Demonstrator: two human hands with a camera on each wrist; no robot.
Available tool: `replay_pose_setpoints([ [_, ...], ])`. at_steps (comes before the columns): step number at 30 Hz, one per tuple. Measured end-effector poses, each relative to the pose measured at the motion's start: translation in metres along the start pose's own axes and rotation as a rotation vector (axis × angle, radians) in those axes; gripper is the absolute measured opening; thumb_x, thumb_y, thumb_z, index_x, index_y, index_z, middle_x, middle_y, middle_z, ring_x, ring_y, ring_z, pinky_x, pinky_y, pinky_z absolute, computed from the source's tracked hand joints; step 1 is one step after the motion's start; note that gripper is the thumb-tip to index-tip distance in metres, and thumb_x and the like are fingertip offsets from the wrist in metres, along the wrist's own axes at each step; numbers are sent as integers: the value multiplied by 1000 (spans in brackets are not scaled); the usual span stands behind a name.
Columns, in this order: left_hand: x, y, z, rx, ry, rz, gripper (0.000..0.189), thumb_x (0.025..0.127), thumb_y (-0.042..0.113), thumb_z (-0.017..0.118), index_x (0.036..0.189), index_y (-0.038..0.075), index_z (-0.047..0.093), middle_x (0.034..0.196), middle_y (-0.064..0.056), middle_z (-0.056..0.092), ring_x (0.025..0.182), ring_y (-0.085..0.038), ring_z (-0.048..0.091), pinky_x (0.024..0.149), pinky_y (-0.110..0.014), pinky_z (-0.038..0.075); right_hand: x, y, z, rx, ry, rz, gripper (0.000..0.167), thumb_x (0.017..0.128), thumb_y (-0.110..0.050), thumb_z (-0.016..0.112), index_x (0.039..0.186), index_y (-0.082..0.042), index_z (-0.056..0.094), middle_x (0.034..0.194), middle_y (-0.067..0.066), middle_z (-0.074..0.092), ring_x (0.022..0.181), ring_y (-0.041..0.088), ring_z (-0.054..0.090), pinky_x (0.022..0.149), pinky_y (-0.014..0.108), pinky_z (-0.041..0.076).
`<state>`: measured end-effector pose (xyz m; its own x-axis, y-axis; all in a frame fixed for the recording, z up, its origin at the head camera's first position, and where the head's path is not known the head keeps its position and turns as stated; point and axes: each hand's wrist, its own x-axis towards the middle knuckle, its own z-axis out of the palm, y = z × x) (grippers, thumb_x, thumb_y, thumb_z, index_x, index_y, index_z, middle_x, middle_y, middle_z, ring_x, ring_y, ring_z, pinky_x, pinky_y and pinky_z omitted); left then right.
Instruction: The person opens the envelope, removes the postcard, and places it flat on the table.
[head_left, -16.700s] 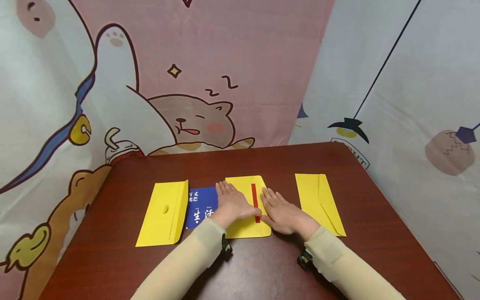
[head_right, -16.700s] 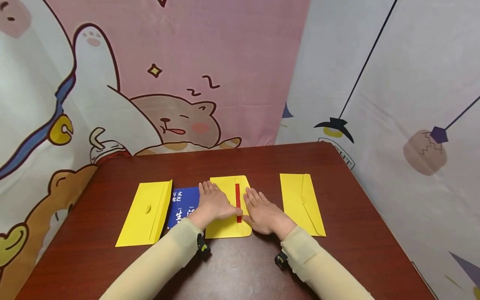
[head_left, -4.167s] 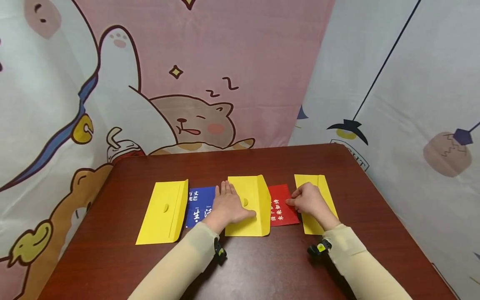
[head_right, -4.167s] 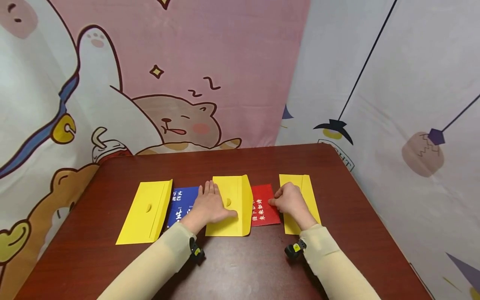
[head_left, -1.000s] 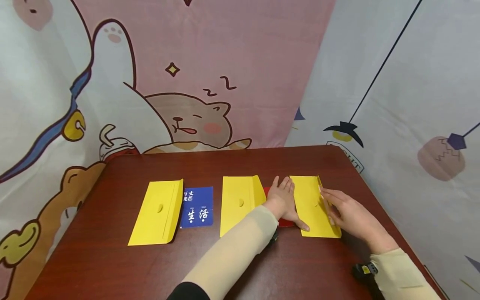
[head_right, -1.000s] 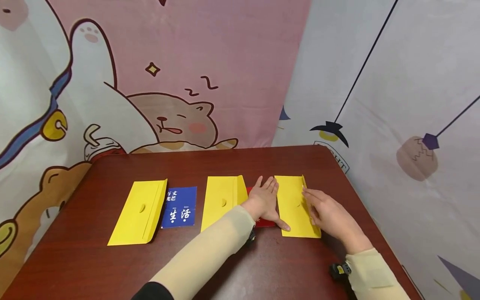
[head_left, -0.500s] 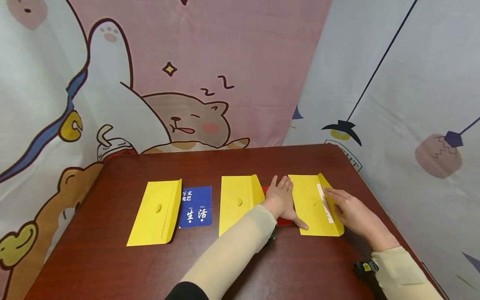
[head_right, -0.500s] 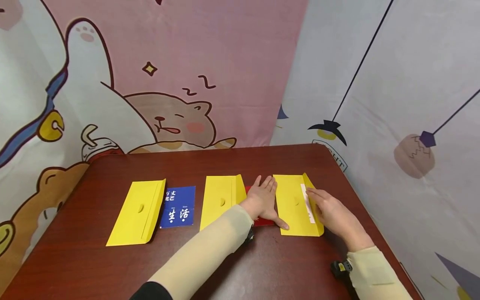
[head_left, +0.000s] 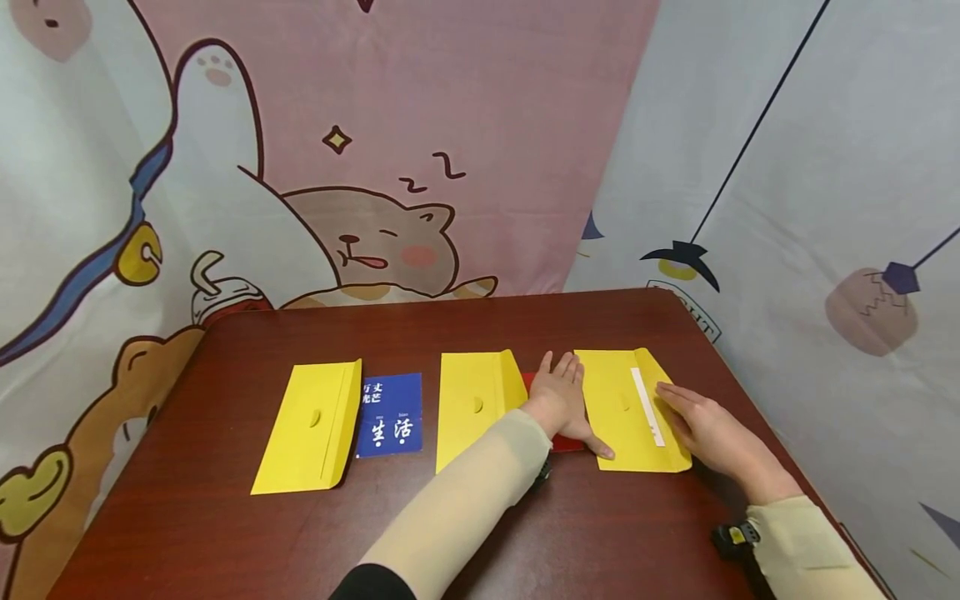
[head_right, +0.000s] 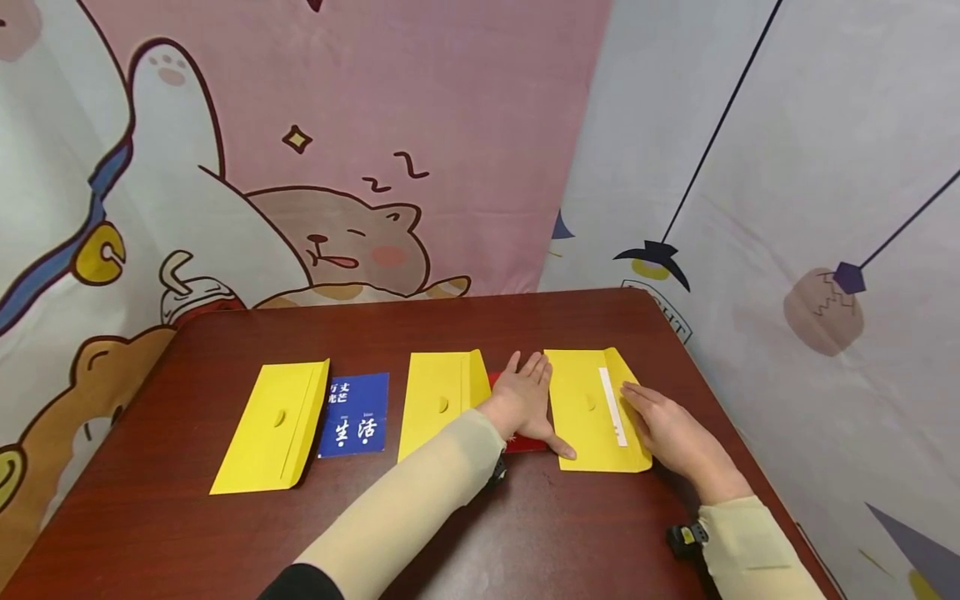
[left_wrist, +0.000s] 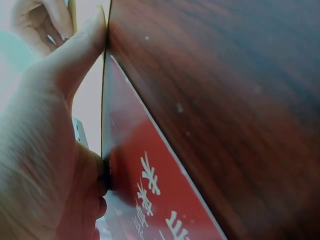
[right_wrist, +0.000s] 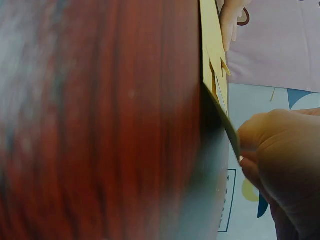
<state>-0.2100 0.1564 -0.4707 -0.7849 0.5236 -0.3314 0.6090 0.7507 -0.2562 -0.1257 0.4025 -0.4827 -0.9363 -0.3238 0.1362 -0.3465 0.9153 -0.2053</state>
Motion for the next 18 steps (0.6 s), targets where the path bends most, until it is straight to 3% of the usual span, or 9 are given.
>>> replay_pose_setpoints([
  [5, 0, 0, -3, 8, -6, 8, 150, 57, 113, 34, 172, 21, 10, 178, 3, 7, 162, -17, 3, 129, -48, 4, 3, 2, 4, 25, -34, 34, 51, 95, 2, 74, 141, 16, 57, 142, 35, 58, 129, 52, 58, 100, 63, 50],
  [12, 1, 5, -12, 27, -74, -5, 146, 58, 112, 36, 172, 24, 9, 177, 6, 6, 162, -17, 0, 128, -51, 2, 5, 3, 6, 51, -76, 32, 46, 99, 2, 66, 141, 18, 56, 142, 36, 58, 130, 52, 57, 101, 64, 50],
  [18, 4, 14, -13, -50, -4, -33, 139, 60, 112, 30, 169, 27, 27, 175, 4, 21, 162, -21, 11, 128, -55, 7, 8, 3, 8, 74, -65, 52, 47, 96, 4, 68, 140, 18, 57, 140, 36, 60, 128, 52, 59, 100, 64, 51],
])
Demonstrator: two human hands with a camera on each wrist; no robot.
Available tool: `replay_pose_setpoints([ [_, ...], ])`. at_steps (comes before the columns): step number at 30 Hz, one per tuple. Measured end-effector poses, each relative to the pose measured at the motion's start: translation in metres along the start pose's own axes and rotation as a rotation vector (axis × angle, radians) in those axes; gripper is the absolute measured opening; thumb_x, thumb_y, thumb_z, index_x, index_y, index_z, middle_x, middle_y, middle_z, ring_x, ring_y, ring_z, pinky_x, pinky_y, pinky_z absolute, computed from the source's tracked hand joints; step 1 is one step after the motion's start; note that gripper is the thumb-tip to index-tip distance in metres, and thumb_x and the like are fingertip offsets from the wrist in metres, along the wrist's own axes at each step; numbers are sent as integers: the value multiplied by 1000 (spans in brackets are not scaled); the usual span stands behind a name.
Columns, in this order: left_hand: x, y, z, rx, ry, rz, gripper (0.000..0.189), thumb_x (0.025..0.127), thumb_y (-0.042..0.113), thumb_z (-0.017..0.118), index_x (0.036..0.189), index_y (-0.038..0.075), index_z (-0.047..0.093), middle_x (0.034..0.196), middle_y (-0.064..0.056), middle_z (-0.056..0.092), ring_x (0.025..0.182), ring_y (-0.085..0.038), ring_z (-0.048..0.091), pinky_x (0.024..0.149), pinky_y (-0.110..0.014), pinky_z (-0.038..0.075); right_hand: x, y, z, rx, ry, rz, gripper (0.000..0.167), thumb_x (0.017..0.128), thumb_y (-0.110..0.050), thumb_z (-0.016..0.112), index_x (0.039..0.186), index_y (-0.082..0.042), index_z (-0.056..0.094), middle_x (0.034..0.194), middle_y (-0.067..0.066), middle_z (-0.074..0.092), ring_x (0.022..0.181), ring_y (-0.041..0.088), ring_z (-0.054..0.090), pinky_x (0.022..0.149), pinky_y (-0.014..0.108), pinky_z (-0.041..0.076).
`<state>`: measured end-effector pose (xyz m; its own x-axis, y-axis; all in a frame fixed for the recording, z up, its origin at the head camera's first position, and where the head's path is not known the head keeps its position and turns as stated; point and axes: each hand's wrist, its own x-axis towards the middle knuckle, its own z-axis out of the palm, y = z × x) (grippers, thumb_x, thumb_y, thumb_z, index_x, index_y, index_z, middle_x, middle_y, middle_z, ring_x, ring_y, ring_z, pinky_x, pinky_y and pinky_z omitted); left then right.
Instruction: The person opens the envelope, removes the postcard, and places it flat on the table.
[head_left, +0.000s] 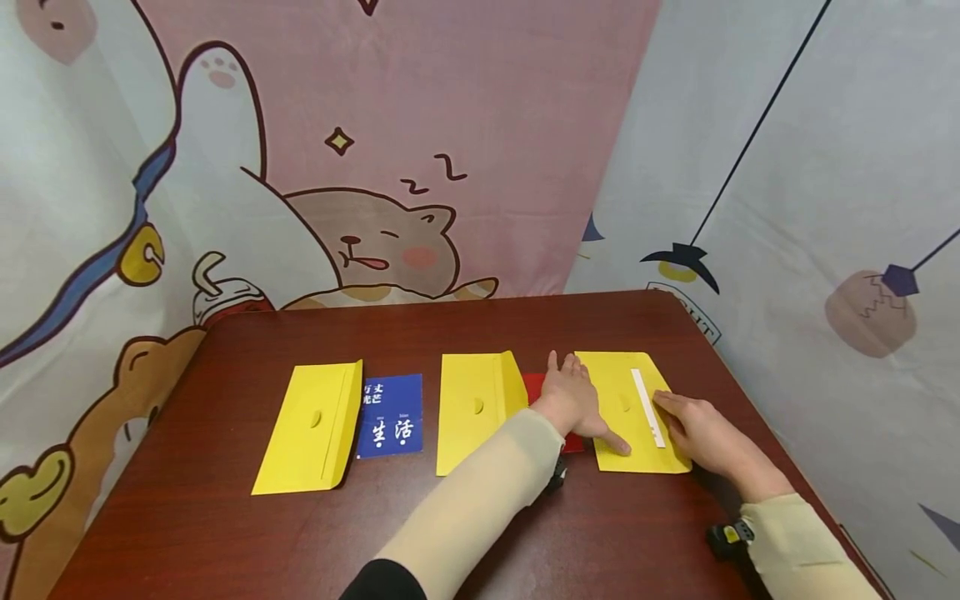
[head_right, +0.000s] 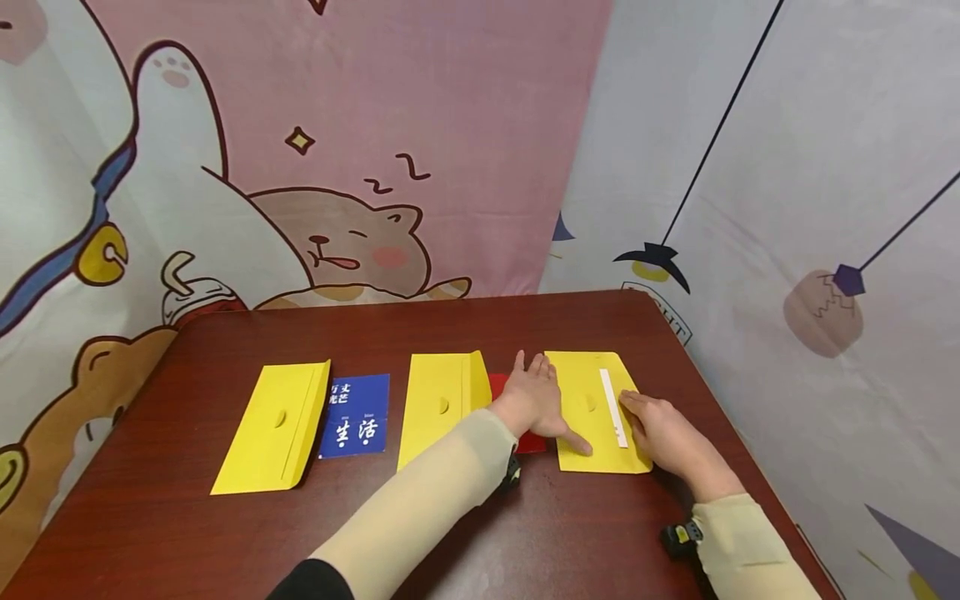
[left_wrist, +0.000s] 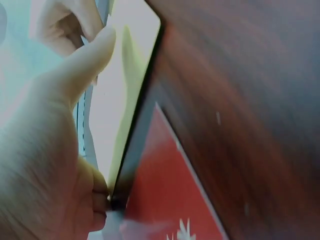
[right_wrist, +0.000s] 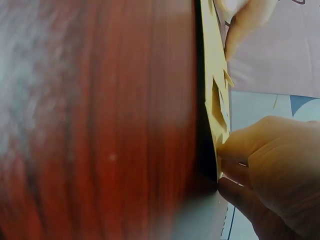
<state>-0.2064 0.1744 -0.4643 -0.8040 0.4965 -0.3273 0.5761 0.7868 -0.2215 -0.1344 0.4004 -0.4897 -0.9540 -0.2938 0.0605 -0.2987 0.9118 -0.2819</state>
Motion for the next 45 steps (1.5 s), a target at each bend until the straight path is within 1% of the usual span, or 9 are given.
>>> replay_pose_setpoints([
  [3, 3, 10, 0, -42, 50, -19, 133, 62, 112, 27, 165, 28, 39, 172, 1, 30, 161, -26, 18, 126, -58, 9, 1, 1, 0, 15, 2, 20, 48, 96, 3, 70, 140, 17, 58, 139, 35, 60, 128, 51, 59, 99, 63, 51],
  [6, 5, 21, -1, -74, 51, -58, 133, 63, 111, 26, 165, 27, 40, 171, -1, 31, 160, -29, 19, 126, -59, 8, 1, 1, 0, 34, 3, 30, 48, 95, 4, 70, 140, 16, 58, 139, 35, 60, 128, 51, 59, 99, 63, 52],
  [13, 11, 46, -12, -148, -36, -204, 126, 65, 110, 30, 164, 33, 40, 173, -4, 27, 160, -36, 15, 126, -60, 6, -2, -1, -3, 68, 14, 25, 46, 95, 7, 68, 139, 16, 59, 139, 34, 60, 128, 51, 59, 98, 62, 52],
  [17, 13, 52, -20, -184, -74, -253, 124, 67, 108, 33, 165, 32, 39, 173, -6, 26, 160, -36, 14, 125, -62, 5, -3, -3, -5, 82, 17, 18, 46, 94, 9, 67, 139, 15, 60, 140, 34, 60, 128, 51, 59, 98, 63, 52],
  [23, 14, 59, -20, -235, -73, -282, 116, 71, 103, 43, 163, 33, 42, 173, -4, 27, 160, -36, 13, 125, -64, 1, -2, -2, -5, 80, 6, 17, 46, 95, 8, 66, 140, 15, 59, 141, 34, 59, 130, 51, 58, 100, 63, 50],
  [26, 14, 63, -21, -231, -62, -299, 115, 70, 103, 41, 163, 35, 43, 172, -4, 28, 160, -36, 14, 124, -65, 1, -2, -1, -5, 82, 7, 19, 45, 95, 7, 67, 140, 14, 60, 141, 33, 59, 130, 51, 58, 100, 63, 50],
  [31, 21, 69, -19, -241, -58, -323, 114, 71, 104, 39, 163, 37, 43, 173, -4, 28, 160, -37, 14, 123, -68, -1, -3, 1, -6, 86, 12, 13, 46, 95, 7, 68, 139, 14, 60, 141, 33, 60, 129, 50, 59, 100, 63, 50],
  [37, 27, 70, -19, -239, -66, -347, 117, 72, 104, 35, 165, 32, 39, 173, -5, 27, 160, -36, 14, 124, -66, -1, -3, 3, -5, 96, 10, 17, 47, 95, 6, 69, 141, 13, 60, 143, 31, 60, 130, 49, 59, 100, 62, 51],
  [45, 22, 69, -22, -281, -47, -351, 122, 73, 103, 35, 167, 26, 35, 173, -5, 27, 160, -37, 13, 126, -62, 1, -6, 5, -6, 99, 7, 16, 47, 95, 7, 68, 141, 12, 60, 143, 31, 59, 130, 48, 59, 99, 61, 52],
])
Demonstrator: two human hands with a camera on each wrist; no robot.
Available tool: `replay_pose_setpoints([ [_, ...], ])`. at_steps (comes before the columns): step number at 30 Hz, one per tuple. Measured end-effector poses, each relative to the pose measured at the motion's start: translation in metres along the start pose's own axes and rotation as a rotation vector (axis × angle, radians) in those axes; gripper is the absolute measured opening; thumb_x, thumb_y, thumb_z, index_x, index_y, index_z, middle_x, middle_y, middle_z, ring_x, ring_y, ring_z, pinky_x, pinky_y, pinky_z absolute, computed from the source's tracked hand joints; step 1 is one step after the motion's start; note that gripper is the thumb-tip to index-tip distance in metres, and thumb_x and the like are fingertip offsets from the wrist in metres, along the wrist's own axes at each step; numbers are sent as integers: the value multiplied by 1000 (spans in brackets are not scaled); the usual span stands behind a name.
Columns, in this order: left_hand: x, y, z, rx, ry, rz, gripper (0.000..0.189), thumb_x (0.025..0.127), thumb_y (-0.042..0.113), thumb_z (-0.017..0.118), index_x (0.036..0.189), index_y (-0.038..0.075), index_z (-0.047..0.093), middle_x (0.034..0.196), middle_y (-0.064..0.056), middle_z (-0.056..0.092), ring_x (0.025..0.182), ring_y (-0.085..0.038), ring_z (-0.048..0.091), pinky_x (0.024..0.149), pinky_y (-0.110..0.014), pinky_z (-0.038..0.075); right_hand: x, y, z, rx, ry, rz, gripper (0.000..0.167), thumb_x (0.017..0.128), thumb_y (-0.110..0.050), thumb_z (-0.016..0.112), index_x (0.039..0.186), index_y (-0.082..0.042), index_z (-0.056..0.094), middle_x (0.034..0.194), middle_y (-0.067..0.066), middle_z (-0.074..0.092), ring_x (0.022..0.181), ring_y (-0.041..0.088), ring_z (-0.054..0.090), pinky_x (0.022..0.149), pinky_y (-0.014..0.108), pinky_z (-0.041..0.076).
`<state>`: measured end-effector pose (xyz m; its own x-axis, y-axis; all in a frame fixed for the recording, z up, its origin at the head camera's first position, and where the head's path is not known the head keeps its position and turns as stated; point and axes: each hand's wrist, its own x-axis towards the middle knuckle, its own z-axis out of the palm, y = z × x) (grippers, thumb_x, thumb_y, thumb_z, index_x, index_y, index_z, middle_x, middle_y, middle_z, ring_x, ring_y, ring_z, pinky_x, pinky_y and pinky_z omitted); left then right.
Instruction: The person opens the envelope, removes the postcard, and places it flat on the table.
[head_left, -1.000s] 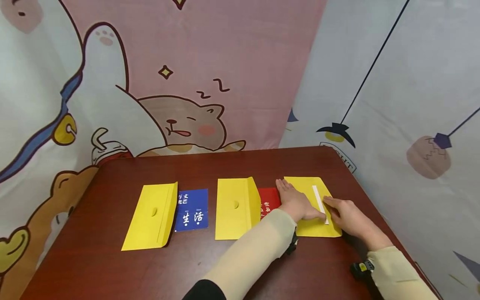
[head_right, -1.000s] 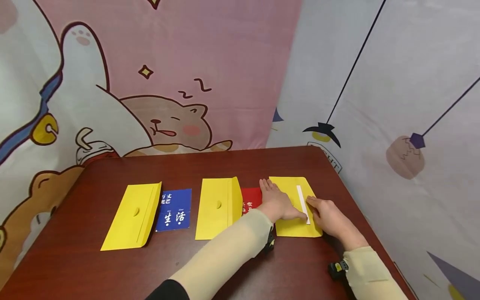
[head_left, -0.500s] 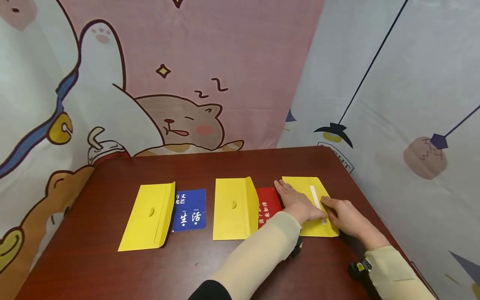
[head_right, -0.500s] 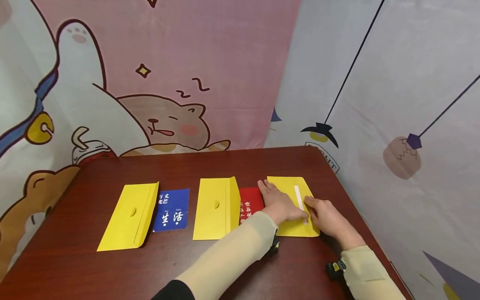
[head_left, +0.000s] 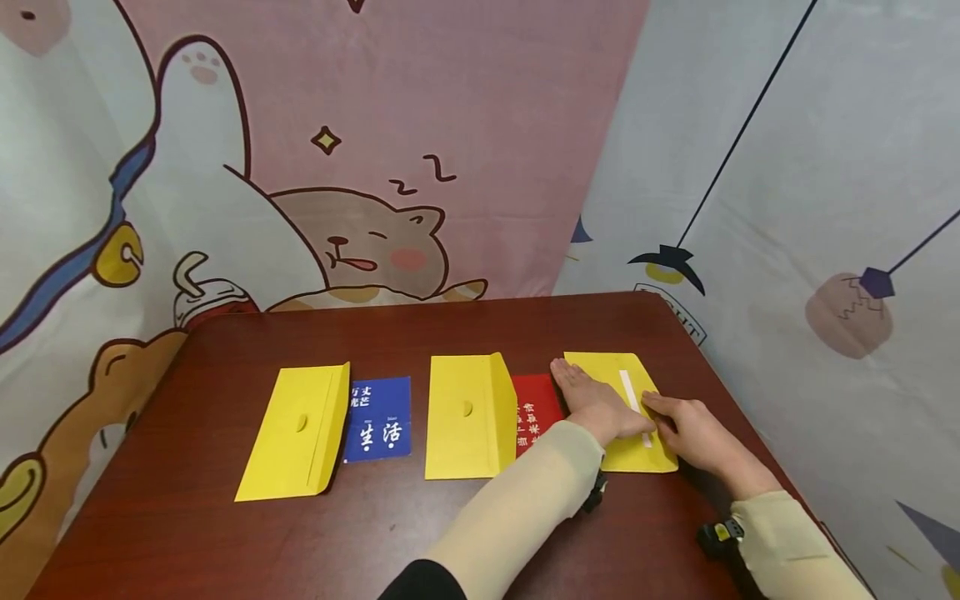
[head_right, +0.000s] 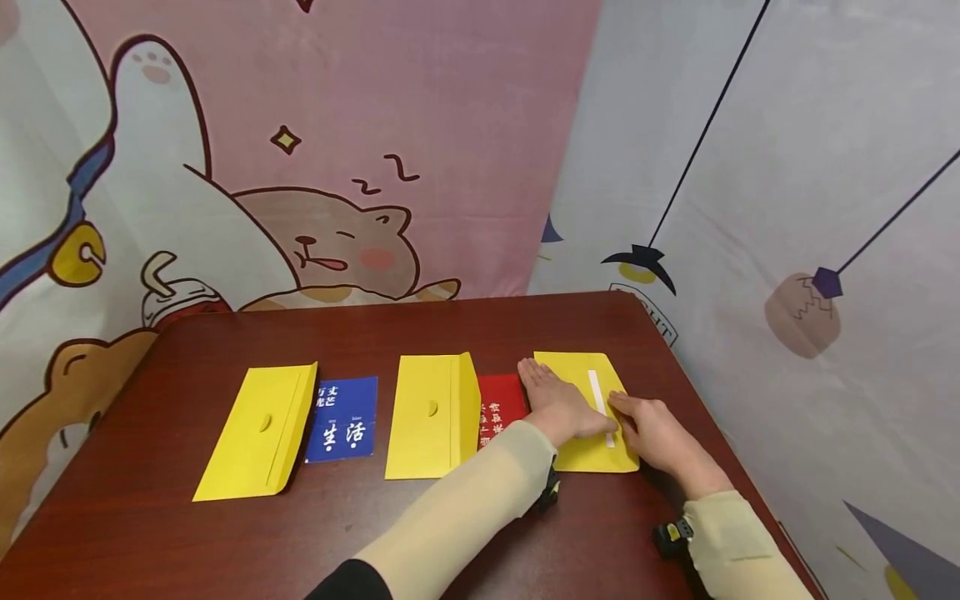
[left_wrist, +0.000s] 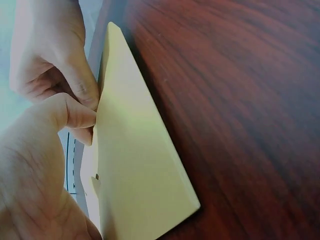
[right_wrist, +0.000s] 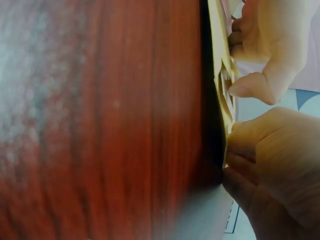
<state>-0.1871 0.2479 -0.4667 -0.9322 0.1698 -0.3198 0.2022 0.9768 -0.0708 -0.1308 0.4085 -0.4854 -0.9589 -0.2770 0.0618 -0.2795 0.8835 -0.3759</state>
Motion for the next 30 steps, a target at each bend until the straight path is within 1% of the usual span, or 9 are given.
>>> replay_pose_setpoints([
  [5, -1, -3, -1, -67, 21, 7, 127, 71, 103, 39, 168, 21, 32, 173, -5, 27, 160, -40, 12, 126, -59, 3, -1, -1, -1, -1, 0, 4, 47, 95, 8, 66, 142, 12, 59, 145, 31, 58, 132, 49, 57, 99, 61, 52],
  [13, 0, -9, -3, -130, 7, 22, 125, 72, 103, 39, 167, 21, 34, 173, -6, 26, 160, -41, 10, 126, -59, 5, -1, 0, 0, -2, -2, 16, 46, 96, 6, 65, 142, 11, 61, 145, 30, 58, 132, 49, 56, 99, 61, 52],
  [16, 0, -10, -3, -138, 8, 30, 123, 73, 103, 38, 167, 22, 36, 173, -6, 26, 160, -41, 10, 126, -59, 5, 0, 0, 0, -7, 3, 21, 45, 96, 5, 65, 141, 10, 62, 144, 30, 59, 129, 46, 60, 91, 53, 56],
  [18, 0, -11, -3, -149, 9, 35, 123, 74, 102, 38, 166, 22, 36, 173, -6, 26, 160, -40, 10, 127, -58, 5, 0, 1, 0, -5, 2, 30, 45, 97, 4, 64, 141, 9, 62, 144, 29, 60, 118, 41, 67, 81, 45, 55],
  [20, 0, -11, -3, -159, 9, 39, 122, 75, 101, 39, 167, 21, 36, 173, -6, 26, 160, -40, 10, 127, -58, 5, 0, 1, 0, -1, -1, 37, 45, 98, 3, 65, 142, 9, 61, 144, 29, 59, 114, 38, 68, 78, 42, 52],
  [21, 0, -12, -3, -163, 8, 41, 123, 75, 101, 39, 167, 20, 35, 173, -6, 26, 160, -40, 10, 127, -57, 5, 1, 1, 0, 2, -3, 39, 45, 98, 2, 65, 142, 9, 61, 144, 29, 59, 115, 38, 68, 79, 43, 53],
  [23, 0, -12, -3, -167, 5, 44, 123, 75, 101, 40, 167, 19, 34, 173, -6, 26, 160, -40, 10, 127, -57, 5, 1, 1, -1, 9, -12, 39, 45, 99, 0, 66, 143, 10, 60, 145, 30, 58, 119, 42, 67, 87, 50, 57],
  [26, 0, -13, -2, -166, 2, 46, 125, 74, 101, 39, 168, 19, 33, 173, -6, 26, 160, -39, 11, 127, -57, 5, 1, 1, -1, 4, -15, 13, 46, 100, -4, 68, 143, 11, 59, 144, 30, 59, 131, 49, 58, 101, 62, 51],
  [30, 0, -13, -1, -163, 4, 41, 128, 72, 103, 40, 168, 17, 32, 173, -7, 25, 160, -38, 11, 128, -55, 4, 1, 0, 0, -27, -12, -52, 48, 101, -6, 70, 143, 13, 58, 143, 32, 59, 130, 51, 58, 103, 64, 48],
])
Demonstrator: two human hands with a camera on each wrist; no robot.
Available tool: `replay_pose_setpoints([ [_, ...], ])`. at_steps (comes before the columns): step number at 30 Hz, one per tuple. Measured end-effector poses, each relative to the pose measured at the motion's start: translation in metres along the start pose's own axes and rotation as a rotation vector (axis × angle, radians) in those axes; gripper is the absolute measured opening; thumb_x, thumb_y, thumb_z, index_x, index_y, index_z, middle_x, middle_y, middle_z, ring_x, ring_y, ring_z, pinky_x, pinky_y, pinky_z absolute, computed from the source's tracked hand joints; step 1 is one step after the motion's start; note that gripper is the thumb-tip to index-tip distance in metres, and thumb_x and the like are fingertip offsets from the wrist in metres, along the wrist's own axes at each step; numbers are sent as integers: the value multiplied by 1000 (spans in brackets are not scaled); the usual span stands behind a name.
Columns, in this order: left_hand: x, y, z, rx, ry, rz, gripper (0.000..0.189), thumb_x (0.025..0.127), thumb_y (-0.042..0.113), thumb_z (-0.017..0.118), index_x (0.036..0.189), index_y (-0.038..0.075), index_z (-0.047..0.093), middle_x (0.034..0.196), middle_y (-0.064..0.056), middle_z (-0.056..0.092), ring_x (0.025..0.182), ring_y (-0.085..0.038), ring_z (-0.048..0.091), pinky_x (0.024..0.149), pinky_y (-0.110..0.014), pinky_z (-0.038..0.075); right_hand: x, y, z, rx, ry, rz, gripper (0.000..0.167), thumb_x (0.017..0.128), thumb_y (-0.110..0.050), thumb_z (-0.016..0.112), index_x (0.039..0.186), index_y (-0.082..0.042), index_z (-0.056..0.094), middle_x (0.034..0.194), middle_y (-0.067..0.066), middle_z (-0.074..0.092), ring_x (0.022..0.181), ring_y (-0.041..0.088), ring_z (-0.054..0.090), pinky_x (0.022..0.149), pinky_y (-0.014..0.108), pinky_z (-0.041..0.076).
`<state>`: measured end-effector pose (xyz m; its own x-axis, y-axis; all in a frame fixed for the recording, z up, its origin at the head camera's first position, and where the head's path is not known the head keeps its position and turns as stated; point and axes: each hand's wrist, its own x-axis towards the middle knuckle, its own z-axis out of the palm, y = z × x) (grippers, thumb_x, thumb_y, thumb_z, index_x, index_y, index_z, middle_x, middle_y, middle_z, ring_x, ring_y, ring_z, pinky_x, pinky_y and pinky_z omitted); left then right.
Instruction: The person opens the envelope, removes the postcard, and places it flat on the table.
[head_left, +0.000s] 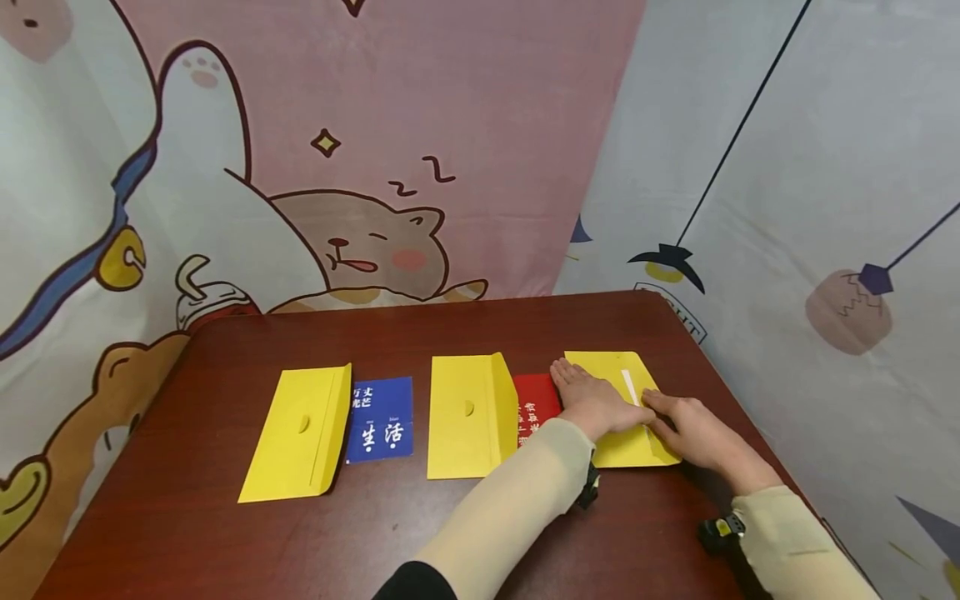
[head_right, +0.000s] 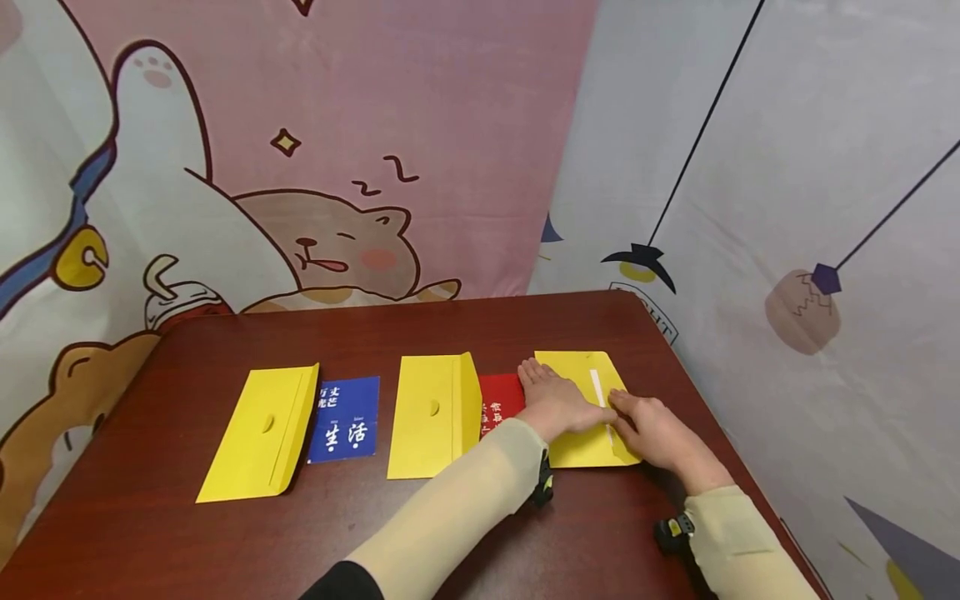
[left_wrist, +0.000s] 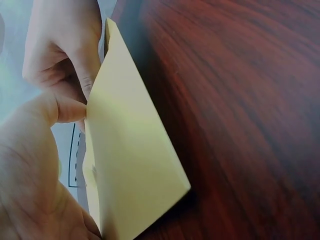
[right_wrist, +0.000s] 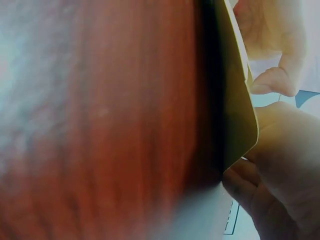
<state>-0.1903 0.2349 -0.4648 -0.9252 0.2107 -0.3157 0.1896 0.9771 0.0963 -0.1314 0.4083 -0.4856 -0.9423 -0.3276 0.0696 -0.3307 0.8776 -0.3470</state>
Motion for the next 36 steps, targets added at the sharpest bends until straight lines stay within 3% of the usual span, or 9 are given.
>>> replay_pose_setpoints([
  [7, 2, 0, 4, 44, 14, -4, 127, 74, 102, 39, 168, 16, 31, 173, -8, 25, 160, -37, 12, 128, -55, 4, -2, -1, 3, -58, -31, -47, 53, 102, -8, 69, 150, 10, 52, 157, 30, 46, 141, 50, 47, 107, 64, 45],
  [11, 3, 2, 4, 65, 14, -3, 125, 76, 101, 35, 168, 16, 32, 173, -8, 24, 160, -37, 12, 128, -55, 4, -1, -3, 2, -76, -53, -68, 56, 101, -6, 70, 152, 5, 52, 158, 27, 46, 140, 47, 50, 107, 62, 46],
  [15, 5, 4, 6, 82, 14, -4, 126, 76, 101, 33, 168, 15, 29, 174, -8, 23, 161, -36, 12, 128, -55, 4, 1, -6, 0, -85, -101, -57, 55, 101, -6, 69, 152, 4, 53, 157, 27, 48, 137, 46, 53, 106, 61, 47],
  [18, 6, 4, 8, 83, 18, -4, 127, 76, 101, 35, 168, 14, 28, 174, -8, 24, 161, -36, 13, 128, -55, 4, 3, -6, 0, -67, -120, -54, 53, 101, -4, 67, 151, 5, 54, 157, 26, 48, 142, 46, 48, 109, 62, 44],
  [30, 2, 2, 6, 81, 18, 1, 127, 76, 101, 37, 168, 14, 30, 173, -7, 25, 160, -35, 14, 128, -54, 5, 4, -4, -2, -69, -149, -38, 52, 102, -11, 68, 151, 3, 55, 159, 23, 47, 144, 44, 46, 109, 61, 45],
  [36, 3, 3, 6, 76, 5, 3, 128, 75, 102, 35, 168, 14, 29, 174, -8, 24, 160, -36, 13, 128, -54, 5, 3, -3, -2, -87, -136, -43, 54, 101, -9, 67, 152, 3, 54, 157, 23, 49, 125, 37, 65, 100, 56, 52],
])
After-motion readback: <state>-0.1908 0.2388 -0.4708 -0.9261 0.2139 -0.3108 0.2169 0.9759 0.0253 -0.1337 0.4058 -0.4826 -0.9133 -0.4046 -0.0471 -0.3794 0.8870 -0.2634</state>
